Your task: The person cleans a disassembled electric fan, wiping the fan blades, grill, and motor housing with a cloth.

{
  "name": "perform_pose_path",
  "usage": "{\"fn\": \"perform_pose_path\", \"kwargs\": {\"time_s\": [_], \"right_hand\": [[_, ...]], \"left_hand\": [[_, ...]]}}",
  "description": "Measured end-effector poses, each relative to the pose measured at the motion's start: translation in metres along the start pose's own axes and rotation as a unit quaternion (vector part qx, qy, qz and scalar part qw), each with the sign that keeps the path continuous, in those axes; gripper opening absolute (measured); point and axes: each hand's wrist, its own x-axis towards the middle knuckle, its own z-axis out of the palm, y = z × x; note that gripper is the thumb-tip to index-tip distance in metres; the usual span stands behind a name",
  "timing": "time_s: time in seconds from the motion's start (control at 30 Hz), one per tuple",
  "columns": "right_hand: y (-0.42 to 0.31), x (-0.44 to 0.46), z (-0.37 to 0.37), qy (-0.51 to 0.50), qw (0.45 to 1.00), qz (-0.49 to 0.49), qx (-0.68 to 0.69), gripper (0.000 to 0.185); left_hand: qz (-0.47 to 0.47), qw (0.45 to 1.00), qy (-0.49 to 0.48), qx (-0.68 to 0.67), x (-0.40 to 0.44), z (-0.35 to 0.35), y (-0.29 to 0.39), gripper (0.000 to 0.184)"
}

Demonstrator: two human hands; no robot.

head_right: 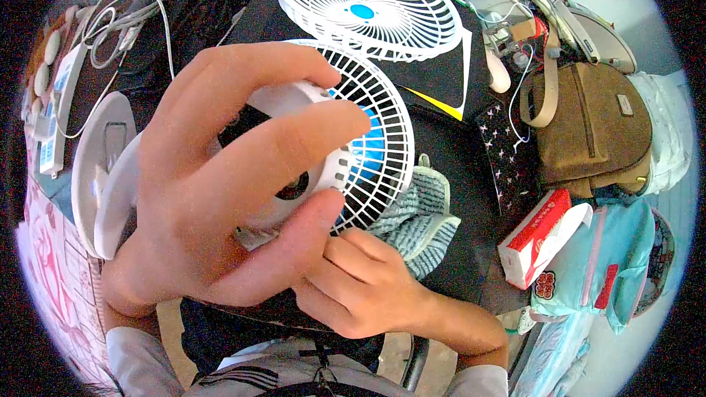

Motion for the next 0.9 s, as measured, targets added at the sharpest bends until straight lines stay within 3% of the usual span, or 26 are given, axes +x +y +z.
{"fn": "perform_pose_path", "kwargs": {"time_s": [0.23,0.3,0.47,0.77,0.9], "right_hand": [[-0.011,0.003,0.007,-0.008,0.995,0.025,-0.095,0.041],[-0.012,0.002,0.006,0.004,0.989,-0.02,-0.144,0.042],[-0.015,-0.001,0.022,0.012,0.994,0.092,-0.051,0.039],[0.001,0.0,0.005,-0.034,0.998,0.021,0.042,0.032],[0.008,-0.001,0.003,0.032,0.996,0.034,0.081,0.031]], "left_hand": [[-0.035,0.997,-0.054,0.03,0.005,-0.01,0.013,0.04],[-0.038,0.998,-0.046,0.031,0.004,-0.008,0.017,0.039],[-0.026,0.998,-0.044,0.031,0.005,-0.008,0.016,0.038],[-0.035,0.997,-0.07,0.023,0.008,-0.012,0.014,0.038],[-0.034,0.995,-0.091,0.022,0.01,-0.016,0.012,0.039]]}}
